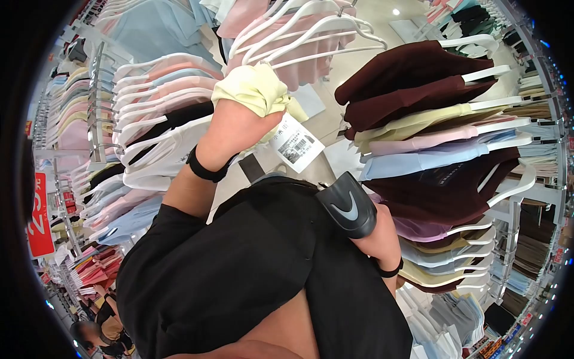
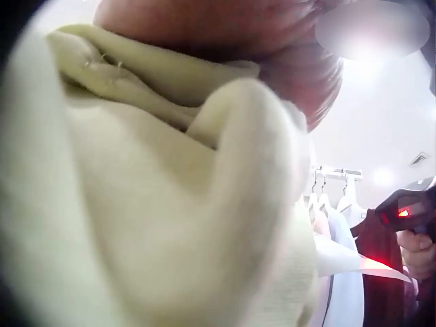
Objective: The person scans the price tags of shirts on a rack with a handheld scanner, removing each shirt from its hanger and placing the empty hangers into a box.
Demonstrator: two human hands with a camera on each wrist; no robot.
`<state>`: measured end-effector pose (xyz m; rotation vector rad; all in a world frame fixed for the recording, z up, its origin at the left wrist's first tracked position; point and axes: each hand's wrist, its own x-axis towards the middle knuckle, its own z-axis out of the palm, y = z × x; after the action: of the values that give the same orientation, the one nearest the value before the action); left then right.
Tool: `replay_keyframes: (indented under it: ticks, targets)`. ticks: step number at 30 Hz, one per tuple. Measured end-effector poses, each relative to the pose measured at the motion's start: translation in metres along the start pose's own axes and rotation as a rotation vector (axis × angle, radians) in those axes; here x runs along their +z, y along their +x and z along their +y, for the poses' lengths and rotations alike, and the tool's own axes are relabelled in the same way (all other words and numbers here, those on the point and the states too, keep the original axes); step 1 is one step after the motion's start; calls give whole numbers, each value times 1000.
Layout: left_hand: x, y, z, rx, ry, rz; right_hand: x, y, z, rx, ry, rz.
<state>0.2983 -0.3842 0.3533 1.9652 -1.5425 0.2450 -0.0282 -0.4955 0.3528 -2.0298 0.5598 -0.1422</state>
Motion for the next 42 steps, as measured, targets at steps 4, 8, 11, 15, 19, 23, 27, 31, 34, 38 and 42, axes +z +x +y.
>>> replay_keyframes:
  ticks: [4,8,11,15,19,23,27,31,34,38,42]
  targets:
    - [-1,0,1,-17,-21,-42,-1,0,4,-30,-17,-10]
    - [2,1,-1,-14,-4,-54,-4,0,3,-48,-64,-4]
    - [1,1,-1,-10,26,-47,-4,-2,6,-47,-33,15]
    - [0,3,-2,-12,-15,-42,-6,-3,4,-41,-18,41]
    - [1,2,-5,-10,-170,-45,-10,-4,10,-1,-8,4]
    - [-14,1,-3,-171,-637,-164,-8,-9,12,65,42,161]
    - [-30,3,4,-432,-1067,-214,-6,-10,17,127,144,273]
    - [-59,14,7,-443,-1109,-155,-9,-1,15,112,253,291]
    - [-102,24,12,-479,-1133,-70,-10,-3,24,107,242,289]
    - [-150,52,13,-239,-1091,395,-9,-10,42,171,282,315]
    - [-194,132,-14,-279,-728,644,-13,-11,32,216,279,305]
